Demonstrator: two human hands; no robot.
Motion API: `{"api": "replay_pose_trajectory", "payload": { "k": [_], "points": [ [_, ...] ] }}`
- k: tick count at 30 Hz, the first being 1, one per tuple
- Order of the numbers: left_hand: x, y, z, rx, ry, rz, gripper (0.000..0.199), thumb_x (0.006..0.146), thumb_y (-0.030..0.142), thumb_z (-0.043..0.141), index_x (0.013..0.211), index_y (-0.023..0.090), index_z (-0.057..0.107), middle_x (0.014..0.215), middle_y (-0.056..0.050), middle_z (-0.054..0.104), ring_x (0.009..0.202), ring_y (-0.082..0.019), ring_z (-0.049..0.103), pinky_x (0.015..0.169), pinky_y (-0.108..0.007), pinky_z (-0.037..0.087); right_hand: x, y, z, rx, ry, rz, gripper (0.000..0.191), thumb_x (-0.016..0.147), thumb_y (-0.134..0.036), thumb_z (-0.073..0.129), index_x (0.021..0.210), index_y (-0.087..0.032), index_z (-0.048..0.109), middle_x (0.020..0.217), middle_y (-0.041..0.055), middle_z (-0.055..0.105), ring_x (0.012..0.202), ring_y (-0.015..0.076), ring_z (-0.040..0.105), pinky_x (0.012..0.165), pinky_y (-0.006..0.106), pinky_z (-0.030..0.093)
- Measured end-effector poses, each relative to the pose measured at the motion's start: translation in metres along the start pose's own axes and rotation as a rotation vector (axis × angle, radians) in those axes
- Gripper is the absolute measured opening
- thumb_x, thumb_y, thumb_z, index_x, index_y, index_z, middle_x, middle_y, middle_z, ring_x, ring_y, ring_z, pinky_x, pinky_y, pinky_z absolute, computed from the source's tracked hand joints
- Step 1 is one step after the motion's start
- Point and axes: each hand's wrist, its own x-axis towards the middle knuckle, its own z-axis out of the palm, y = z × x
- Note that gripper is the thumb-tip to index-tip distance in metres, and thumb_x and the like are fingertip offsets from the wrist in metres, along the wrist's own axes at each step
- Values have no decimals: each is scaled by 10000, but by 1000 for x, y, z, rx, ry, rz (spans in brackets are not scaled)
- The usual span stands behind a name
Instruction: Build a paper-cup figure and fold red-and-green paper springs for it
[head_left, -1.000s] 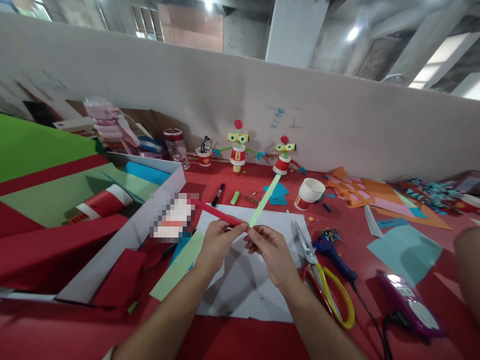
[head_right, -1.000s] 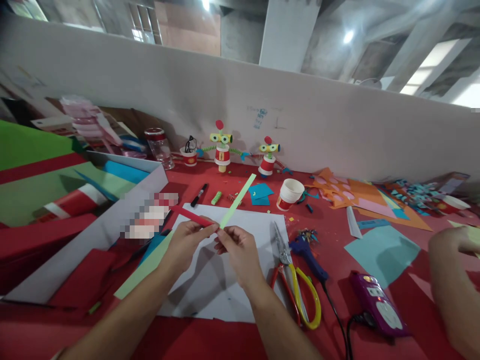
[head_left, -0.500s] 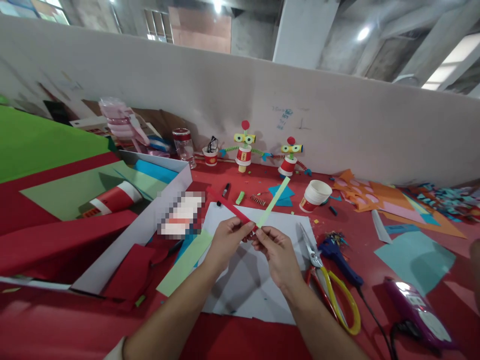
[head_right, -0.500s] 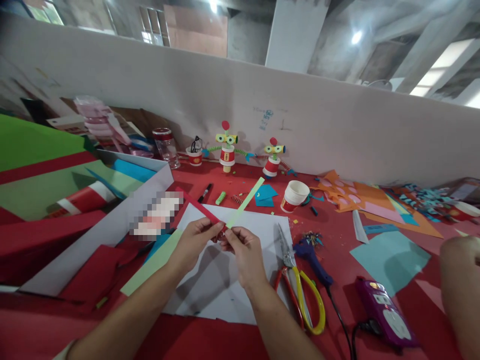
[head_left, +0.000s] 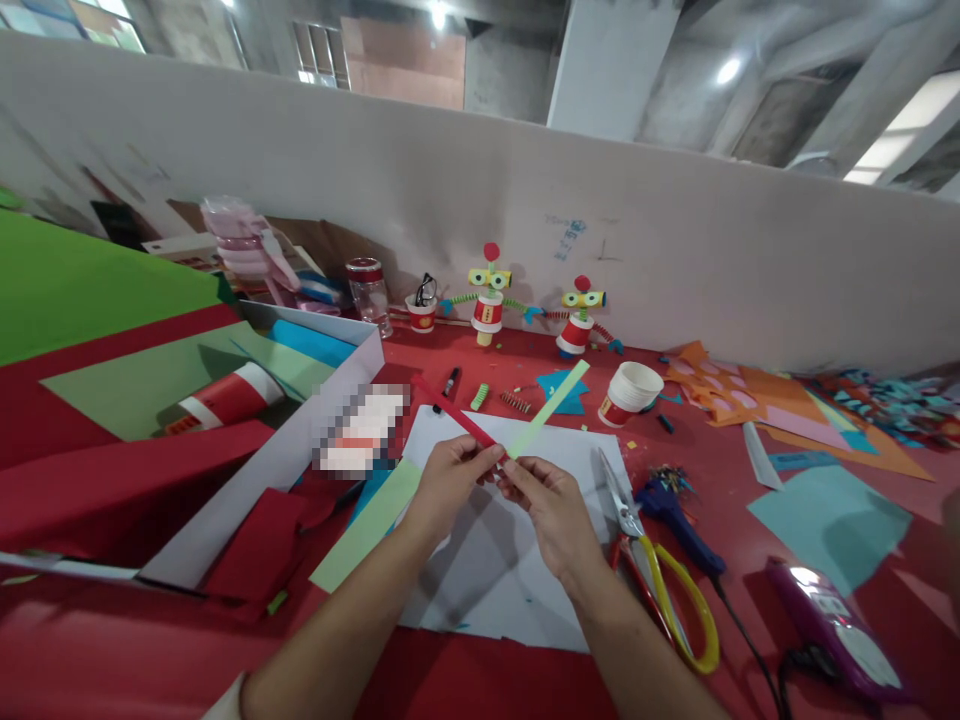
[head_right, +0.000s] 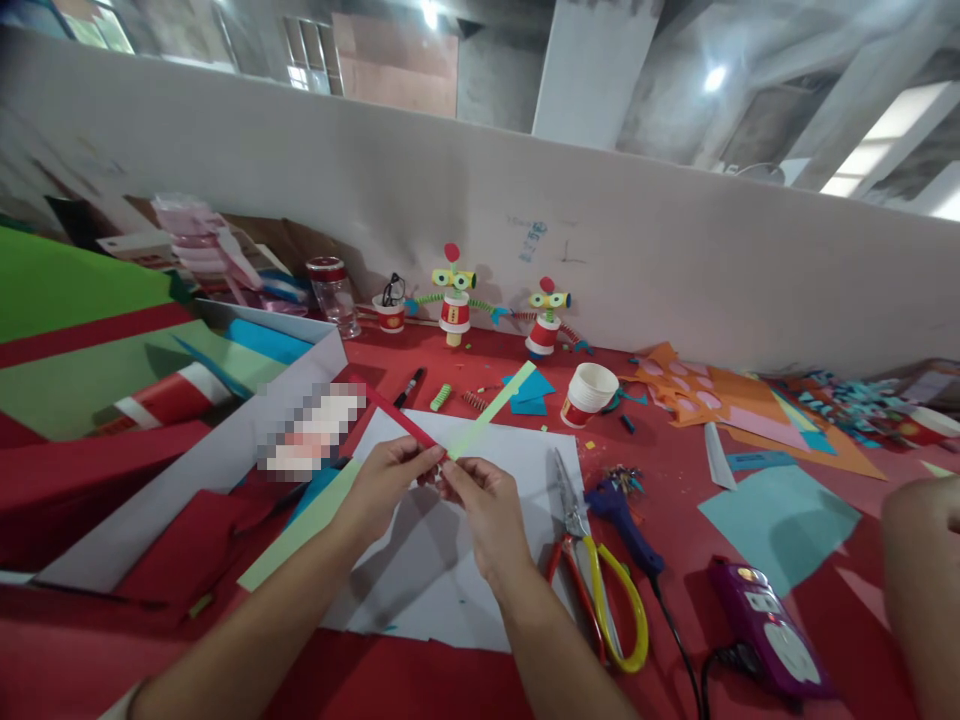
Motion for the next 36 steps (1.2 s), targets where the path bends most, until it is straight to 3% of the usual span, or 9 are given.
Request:
{"api": "replay_pose_trajectory", "payload": {
  "k": [3, 7, 13, 17, 21, 26, 31, 36],
  "points": [
    [-2, 0, 1, -42, -47, 0, 234, 723, 359, 681, 620, 153, 645, 560, 15, 575, 542, -103, 475, 558, -239, 382, 1, 0, 0, 51, 7, -41, 205, 651, -342, 785, 675, -152, 710, 629, 4, 654, 593, 97, 544, 624, 236, 434],
    [-5, -1, 4, -121, -105, -56, 184, 626, 249, 763, 779, 171, 696, 714, 1, 649, 676, -128, 552, 704, -266, 432, 3, 0, 0, 180, 35, -78, 178, 625, -321, 806, 671, -174, 717, 648, -12, 654, 600, 84, 533, 638, 223, 442],
    [-8, -4, 7, -95, -52, -24, 264, 592, 230, 788, 846, 188, 731, 843, -12, 659, 784, -146, 563, 750, -271, 435, 2, 4, 1, 276, 61, -47, 212, 565, -320, 839, 636, -180, 696, 646, -23, 636, 616, 86, 531, 638, 222, 441],
    [-8, -4, 7, -110, -33, 4, 151, 645, 267, 763, 764, 180, 732, 766, 5, 635, 728, -119, 545, 705, -238, 433, 1, 3, 1, 224, 35, -16, 243, 568, -339, 831, 643, -166, 677, 622, -17, 621, 594, 92, 519, 622, 239, 428],
    [-7, -3, 6, -214, -34, -84, 177, 586, 283, 804, 684, 162, 720, 685, 4, 650, 668, -101, 549, 670, -213, 442, -1, 1, 2, 154, 79, -57, 235, 571, -298, 818, 659, -183, 634, 638, -35, 617, 600, 95, 519, 619, 242, 415],
    [-6, 1, 6, -258, -54, -155, 250, 553, 330, 825, 688, 143, 729, 632, -9, 669, 610, -95, 563, 642, -210, 469, -3, -2, 3, 85, 67, -118, 307, 584, -206, 785, 862, -205, 655, 701, -34, 653, 623, 108, 548, 593, 239, 392],
    [-8, 2, 8, -224, -26, -128, 252, 560, 297, 829, 737, 138, 744, 630, -16, 689, 586, -91, 588, 610, -196, 480, -3, -3, 7, 108, 90, -188, 139, 651, -228, 740, 763, -179, 673, 647, -34, 627, 583, 91, 507, 567, 235, 378],
    [-7, 1, 8, -286, -2, -173, 300, 530, 271, 850, 780, 139, 747, 704, -17, 719, 611, -79, 617, 664, -186, 504, -1, -2, 6, 176, 106, -158, 146, 638, -227, 749, 755, -176, 679, 615, -38, 619, 557, 85, 482, 557, 236, 367]
  ]
}}
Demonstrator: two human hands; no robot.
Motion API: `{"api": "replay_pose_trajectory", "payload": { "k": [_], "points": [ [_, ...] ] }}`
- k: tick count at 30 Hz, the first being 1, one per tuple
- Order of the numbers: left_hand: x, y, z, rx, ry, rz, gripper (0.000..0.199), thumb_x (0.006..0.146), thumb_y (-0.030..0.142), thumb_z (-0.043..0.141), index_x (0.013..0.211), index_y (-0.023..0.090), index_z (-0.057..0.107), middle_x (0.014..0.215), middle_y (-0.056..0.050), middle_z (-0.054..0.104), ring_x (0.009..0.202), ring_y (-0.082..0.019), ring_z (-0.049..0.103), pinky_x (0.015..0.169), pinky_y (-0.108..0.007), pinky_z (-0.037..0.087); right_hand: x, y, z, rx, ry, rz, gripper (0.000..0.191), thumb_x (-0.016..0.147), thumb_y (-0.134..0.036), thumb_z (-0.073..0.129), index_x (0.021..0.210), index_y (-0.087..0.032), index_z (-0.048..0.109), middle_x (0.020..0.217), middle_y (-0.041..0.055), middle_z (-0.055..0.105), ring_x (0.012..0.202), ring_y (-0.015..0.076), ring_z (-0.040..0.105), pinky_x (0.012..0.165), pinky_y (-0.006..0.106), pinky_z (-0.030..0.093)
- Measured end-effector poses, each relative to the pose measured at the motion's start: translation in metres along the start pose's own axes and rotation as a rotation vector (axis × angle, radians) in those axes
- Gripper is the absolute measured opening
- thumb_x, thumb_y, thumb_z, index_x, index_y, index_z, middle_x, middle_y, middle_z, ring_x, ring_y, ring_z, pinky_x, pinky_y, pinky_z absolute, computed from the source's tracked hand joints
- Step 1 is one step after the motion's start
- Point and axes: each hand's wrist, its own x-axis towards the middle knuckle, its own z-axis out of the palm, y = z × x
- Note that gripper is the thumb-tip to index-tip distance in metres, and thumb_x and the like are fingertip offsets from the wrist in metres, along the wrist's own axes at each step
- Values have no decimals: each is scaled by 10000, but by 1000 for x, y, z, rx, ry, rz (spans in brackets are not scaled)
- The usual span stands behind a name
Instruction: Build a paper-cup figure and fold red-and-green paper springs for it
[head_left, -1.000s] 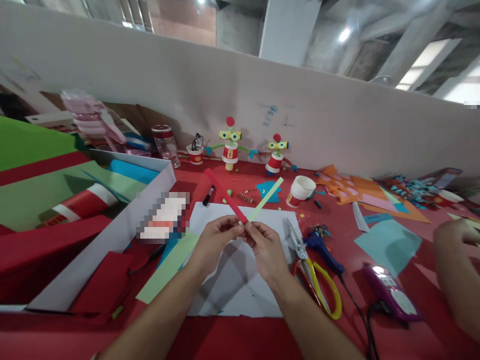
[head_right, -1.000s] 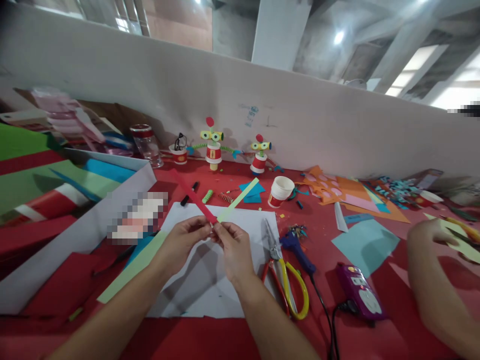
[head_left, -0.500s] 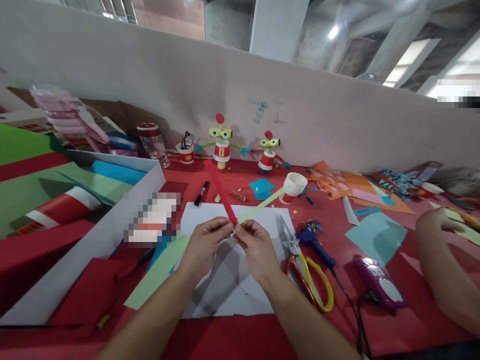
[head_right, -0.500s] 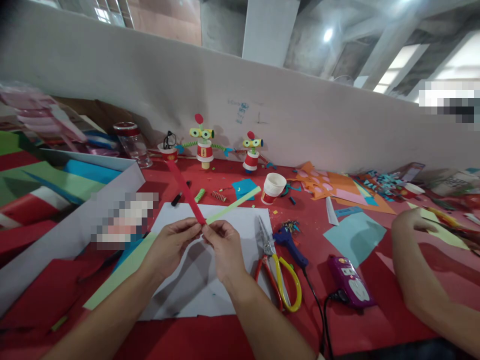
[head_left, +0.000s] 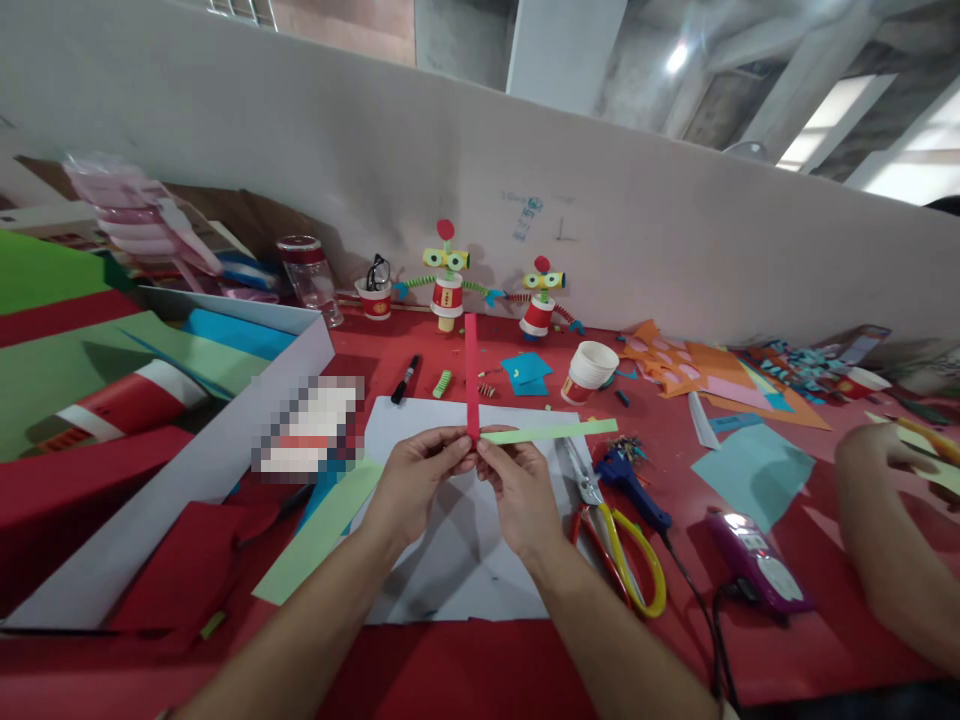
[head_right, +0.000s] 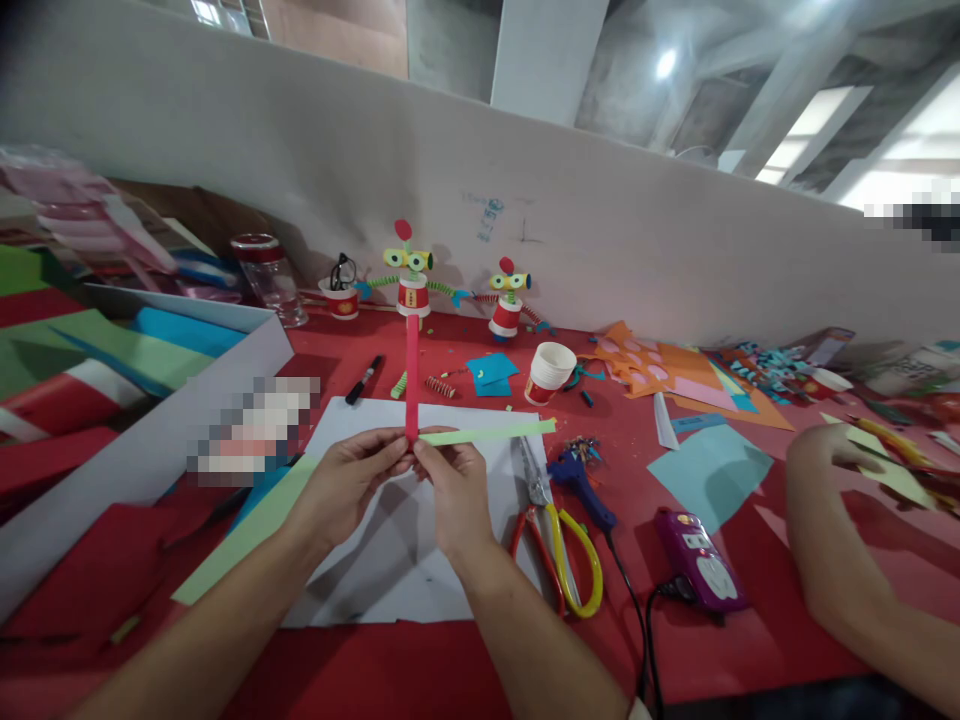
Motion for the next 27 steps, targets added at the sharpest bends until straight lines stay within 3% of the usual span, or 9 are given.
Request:
{"api": "replay_pose_trajectory", "payload": {
  "k": [15, 23, 27],
  "points": [
    [-1, 5, -2, -80, -21, -112, 195, 553, 146, 824, 730, 130, 743, 704, -45, 732, 659, -128, 664, 741, -247, 524, 0, -2, -1, -88, 9, -68, 108, 655, -218, 706, 722, -184, 628, 584, -45, 552, 534, 92, 430, 530, 243, 339],
    [-1, 1, -1, -68, -84, -60, 188, 596, 183, 809, 769, 144, 746, 735, -33, 733, 675, -111, 650, 729, -220, 504, -1, 1, -1, -82, 8, -83, 67, 683, -193, 672, 708, -187, 610, 560, -60, 519, 536, 89, 425, 539, 235, 336],
    [-2, 1, 1, -58, -53, -48, 152, 597, 189, 805, 723, 130, 743, 692, -28, 717, 637, -95, 622, 708, -213, 493, -2, 0, 1, -79, 4, -52, 74, 686, -211, 675, 715, -189, 611, 562, -59, 532, 531, 91, 428, 539, 240, 333]
  ]
}}
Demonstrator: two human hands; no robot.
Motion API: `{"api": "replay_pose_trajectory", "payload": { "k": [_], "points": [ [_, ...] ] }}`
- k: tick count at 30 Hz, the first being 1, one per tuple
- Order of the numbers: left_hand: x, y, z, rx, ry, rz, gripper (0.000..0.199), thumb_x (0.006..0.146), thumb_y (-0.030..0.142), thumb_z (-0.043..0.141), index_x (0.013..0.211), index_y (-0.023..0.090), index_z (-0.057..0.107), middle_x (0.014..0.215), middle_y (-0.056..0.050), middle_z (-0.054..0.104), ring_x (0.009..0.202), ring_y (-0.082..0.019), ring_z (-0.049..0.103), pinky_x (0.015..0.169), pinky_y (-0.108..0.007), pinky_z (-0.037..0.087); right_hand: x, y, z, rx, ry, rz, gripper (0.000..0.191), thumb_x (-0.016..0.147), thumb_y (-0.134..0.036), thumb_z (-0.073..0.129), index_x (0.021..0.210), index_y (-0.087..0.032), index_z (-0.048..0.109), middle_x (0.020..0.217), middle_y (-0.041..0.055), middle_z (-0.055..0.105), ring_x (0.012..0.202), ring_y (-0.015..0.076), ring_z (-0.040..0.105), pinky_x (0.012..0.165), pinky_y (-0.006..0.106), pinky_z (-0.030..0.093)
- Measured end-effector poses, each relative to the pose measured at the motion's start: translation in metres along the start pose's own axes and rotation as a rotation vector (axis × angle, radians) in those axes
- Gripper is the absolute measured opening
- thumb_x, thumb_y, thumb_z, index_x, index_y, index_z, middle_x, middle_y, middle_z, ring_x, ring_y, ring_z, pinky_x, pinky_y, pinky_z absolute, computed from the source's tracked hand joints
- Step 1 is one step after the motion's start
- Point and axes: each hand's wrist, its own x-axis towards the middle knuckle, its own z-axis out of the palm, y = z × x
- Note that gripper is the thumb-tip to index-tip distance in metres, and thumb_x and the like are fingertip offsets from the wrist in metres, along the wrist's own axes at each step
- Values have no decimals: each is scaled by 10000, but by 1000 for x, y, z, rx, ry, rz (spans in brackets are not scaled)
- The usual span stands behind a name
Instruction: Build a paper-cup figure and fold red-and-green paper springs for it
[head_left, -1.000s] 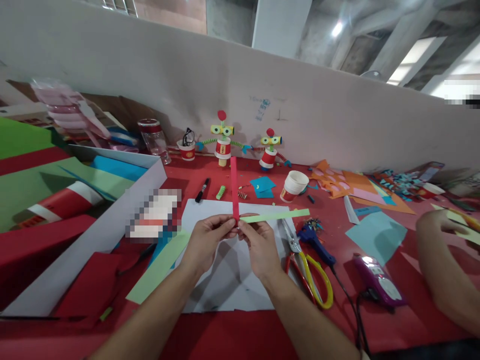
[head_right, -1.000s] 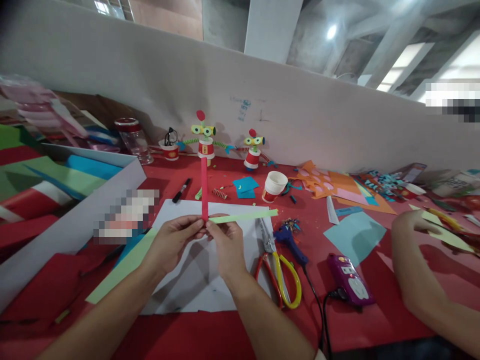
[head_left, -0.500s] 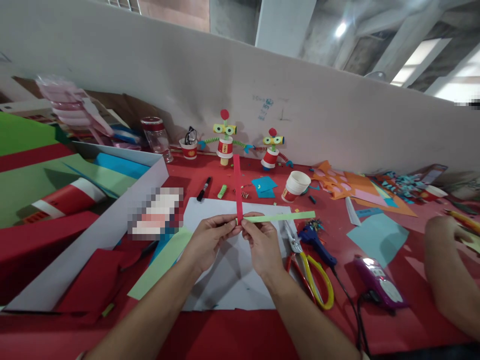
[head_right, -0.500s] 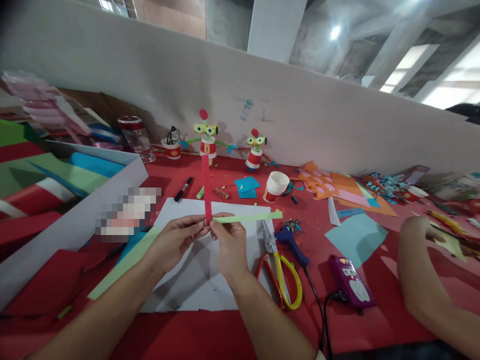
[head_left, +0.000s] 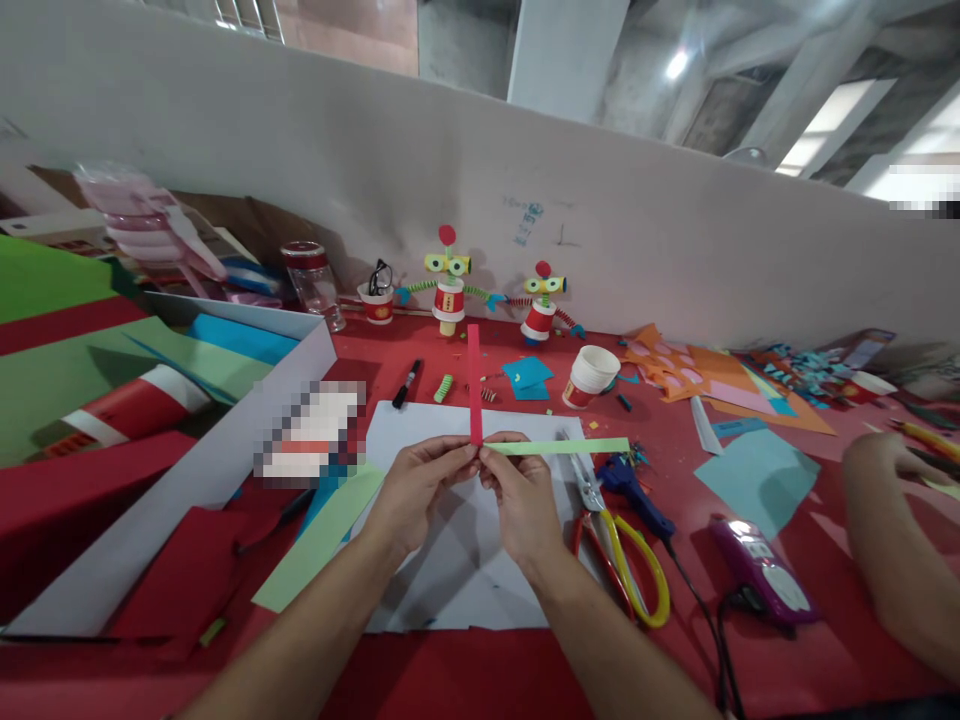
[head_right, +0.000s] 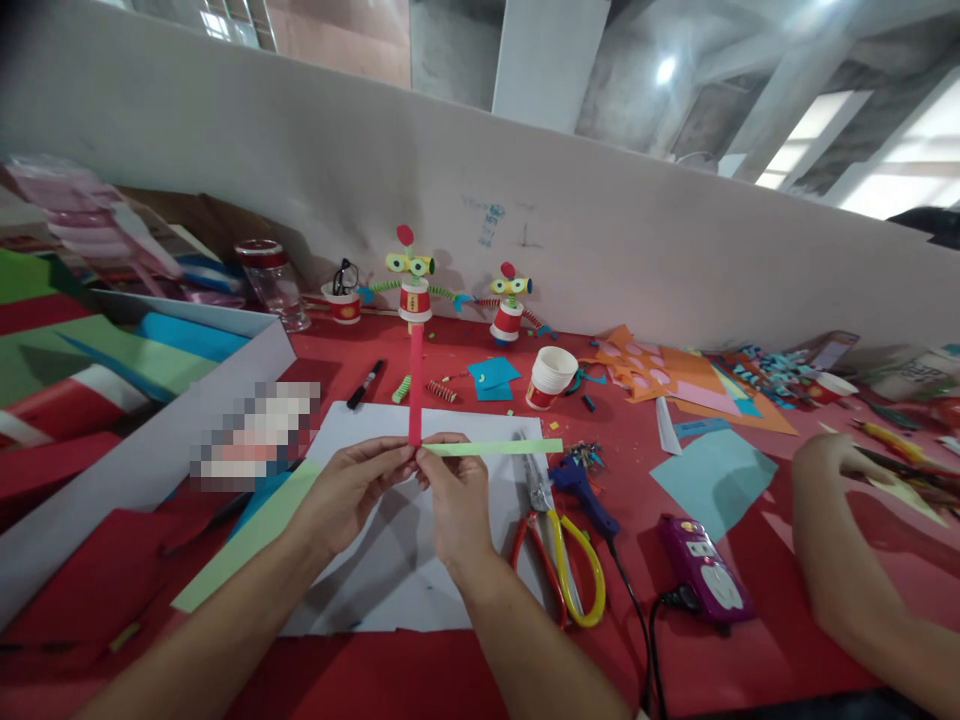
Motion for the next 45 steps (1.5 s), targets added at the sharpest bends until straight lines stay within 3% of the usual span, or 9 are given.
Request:
{"api": "replay_pose_trajectory", "payload": {
  "k": [10, 19, 24, 27, 31, 36, 40, 45],
  "points": [
    [0, 1, 3, 32, 74, 23, 159, 582, 216, 802, 704, 133, 742, 648, -27, 696, 617, -104, 601, 677, -236, 477, 1, 1, -2, -56, 16, 2, 69, 702, -241, 648, 732, -185, 621, 587, -34, 562, 569, 109, 474, 562, 245, 367],
    [0, -2, 2, 44, 62, 58, 156, 617, 217, 791, 738, 134, 735, 673, -21, 702, 637, -106, 613, 705, -235, 489, 2, 0, -3, -147, 1, 14, 182, 732, -327, 668, 659, -169, 614, 577, -22, 551, 547, 104, 451, 526, 242, 347],
    [2, -1, 0, -43, 49, 20, 140, 615, 173, 784, 733, 126, 725, 668, -21, 694, 611, -93, 600, 652, -205, 492, 2, -2, -3, -41, -2, 57, 162, 693, -305, 668, 621, -176, 604, 547, -29, 540, 534, 107, 448, 527, 248, 345],
    [4, 1, -4, -93, 64, -55, 137, 616, 160, 780, 726, 124, 707, 653, -14, 675, 579, -77, 587, 580, -173, 480, 1, -4, -5, -34, -72, 4, 97, 666, -255, 682, 716, -196, 624, 637, -32, 572, 598, 114, 492, 555, 237, 370],
    [5, 5, -6, -148, 23, -123, 164, 615, 171, 782, 740, 143, 678, 583, 36, 607, 471, -34, 505, 443, -129, 394, 3, -4, -9, -175, -147, -38, 169, 663, -268, 736, 796, -219, 644, 761, -21, 588, 675, 117, 516, 590, 227, 388],
    [1, 7, -4, -155, -13, -126, 337, 576, 137, 805, 870, 201, 654, 567, 59, 602, 455, -28, 498, 469, -111, 410, 5, -2, -12, -339, -139, -118, 166, 687, -279, 744, 816, -222, 657, 778, -5, 608, 708, 143, 550, 633, 256, 423],
    [0, 8, -5, -168, -48, -139, 315, 601, 149, 795, 873, 204, 645, 559, 56, 593, 458, -33, 508, 465, -110, 413, 1, -6, -10, -449, -173, -265, 88, 730, -264, 711, 806, -227, 686, 802, 3, 591, 714, 147, 558, 631, 262, 436],
    [0, 8, -5, -175, -79, -172, 263, 626, 123, 768, 858, 183, 659, 598, 38, 610, 483, -42, 540, 484, -122, 445, -1, -9, -11, -474, -180, -324, 62, 734, -241, 707, 791, -231, 685, 770, 5, 604, 692, 157, 559, 644, 284, 442]
  ]
}}
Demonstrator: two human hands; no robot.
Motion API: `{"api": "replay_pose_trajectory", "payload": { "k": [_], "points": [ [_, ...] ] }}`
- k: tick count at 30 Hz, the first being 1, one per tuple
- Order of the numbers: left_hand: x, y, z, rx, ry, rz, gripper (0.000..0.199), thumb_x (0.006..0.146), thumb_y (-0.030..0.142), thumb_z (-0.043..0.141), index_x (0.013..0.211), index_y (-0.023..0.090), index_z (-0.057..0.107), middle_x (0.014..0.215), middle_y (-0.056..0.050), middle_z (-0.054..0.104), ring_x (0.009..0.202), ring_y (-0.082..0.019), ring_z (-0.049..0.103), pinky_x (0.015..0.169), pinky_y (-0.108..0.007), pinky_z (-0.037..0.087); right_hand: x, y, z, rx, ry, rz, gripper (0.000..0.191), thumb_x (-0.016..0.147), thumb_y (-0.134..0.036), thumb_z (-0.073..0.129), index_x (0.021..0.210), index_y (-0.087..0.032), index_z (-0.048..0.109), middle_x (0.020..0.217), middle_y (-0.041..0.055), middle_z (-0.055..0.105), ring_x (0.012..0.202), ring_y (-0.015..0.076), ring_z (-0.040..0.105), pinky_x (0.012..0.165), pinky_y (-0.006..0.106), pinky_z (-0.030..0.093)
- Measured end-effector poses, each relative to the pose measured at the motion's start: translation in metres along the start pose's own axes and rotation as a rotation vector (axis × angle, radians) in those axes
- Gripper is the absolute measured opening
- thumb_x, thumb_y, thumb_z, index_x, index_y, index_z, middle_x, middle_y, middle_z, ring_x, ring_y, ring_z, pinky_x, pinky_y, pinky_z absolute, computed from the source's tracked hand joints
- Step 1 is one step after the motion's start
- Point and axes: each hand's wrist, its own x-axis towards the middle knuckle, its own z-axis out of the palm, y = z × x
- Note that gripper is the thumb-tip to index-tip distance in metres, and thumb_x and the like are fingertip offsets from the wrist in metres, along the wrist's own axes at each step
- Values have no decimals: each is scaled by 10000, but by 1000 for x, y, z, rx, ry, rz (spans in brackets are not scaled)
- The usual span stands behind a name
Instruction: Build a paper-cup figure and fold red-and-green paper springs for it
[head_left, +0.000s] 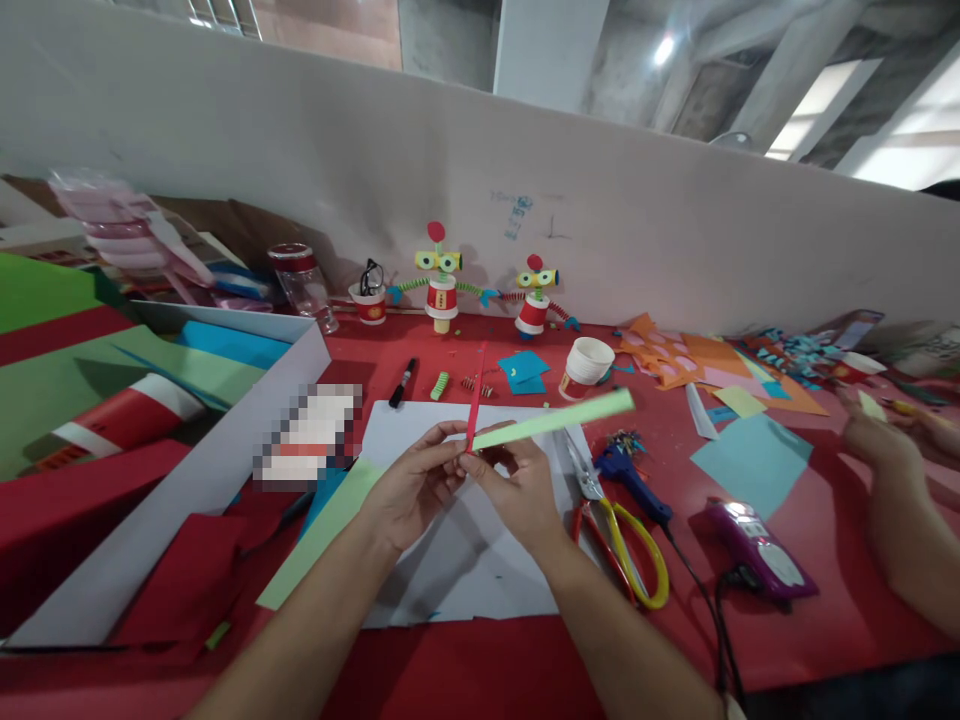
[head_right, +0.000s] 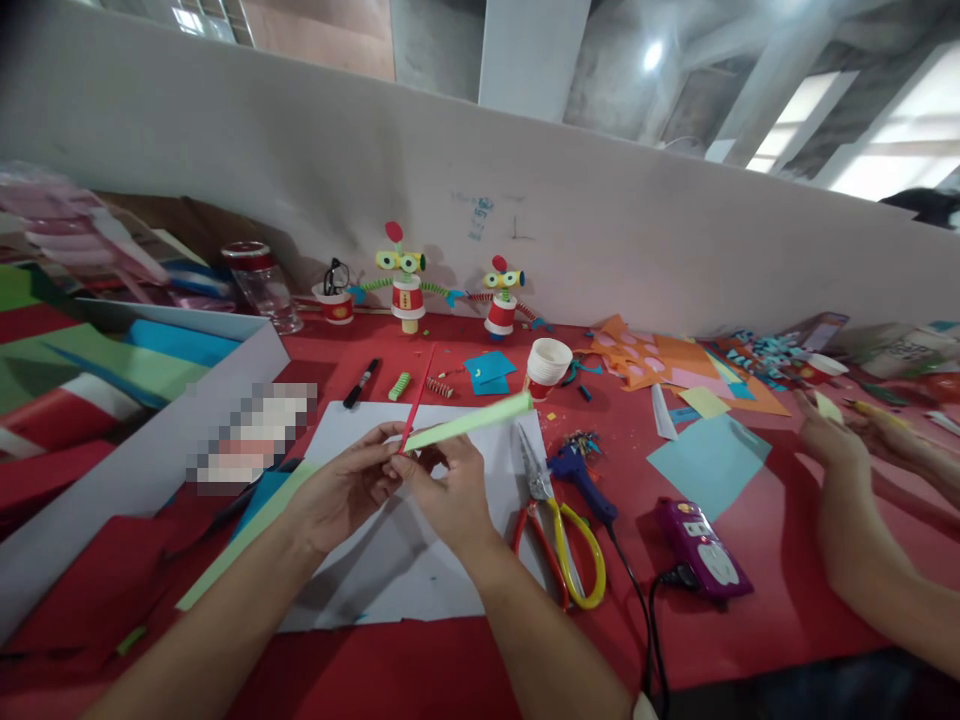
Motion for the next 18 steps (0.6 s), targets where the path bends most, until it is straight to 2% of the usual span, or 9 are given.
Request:
{"api": "replay_pose_trajectory", "payload": {
  "k": [4, 9, 15, 18],
  "points": [
    [-1, 0, 1, 0, 4, -26, 223, 636, 72, 734, 829, 161, 668, 633, 12, 637, 511, -53, 570, 519, -132, 480, 1, 1, -3, -3, -34, -33, 18, 760, -212, 674, 771, -225, 680, 771, 13, 618, 690, 163, 576, 664, 297, 459],
    [-1, 0, 1, 23, 8, -36, 195, 681, 59, 696, 850, 152, 671, 619, 7, 635, 502, -54, 571, 515, -127, 485, 4, 3, -5, -63, -17, -100, 24, 740, -205, 682, 722, -206, 666, 745, 2, 612, 667, 148, 585, 622, 268, 467],
    [1, -3, 0, -1, 33, 16, 150, 704, 58, 689, 820, 151, 675, 581, 24, 604, 483, -45, 555, 490, -115, 476, 4, 13, -3, -48, -12, -33, 81, 729, -212, 696, 807, -203, 674, 781, 16, 633, 728, 162, 608, 675, 282, 504],
    [0, -1, 2, -19, 41, -4, 146, 709, 48, 677, 816, 148, 677, 560, 21, 596, 464, -46, 547, 453, -107, 457, 4, 14, -3, -47, -17, -17, 104, 723, -193, 694, 824, -200, 673, 794, 21, 635, 733, 166, 605, 685, 291, 504]
  ]
}}
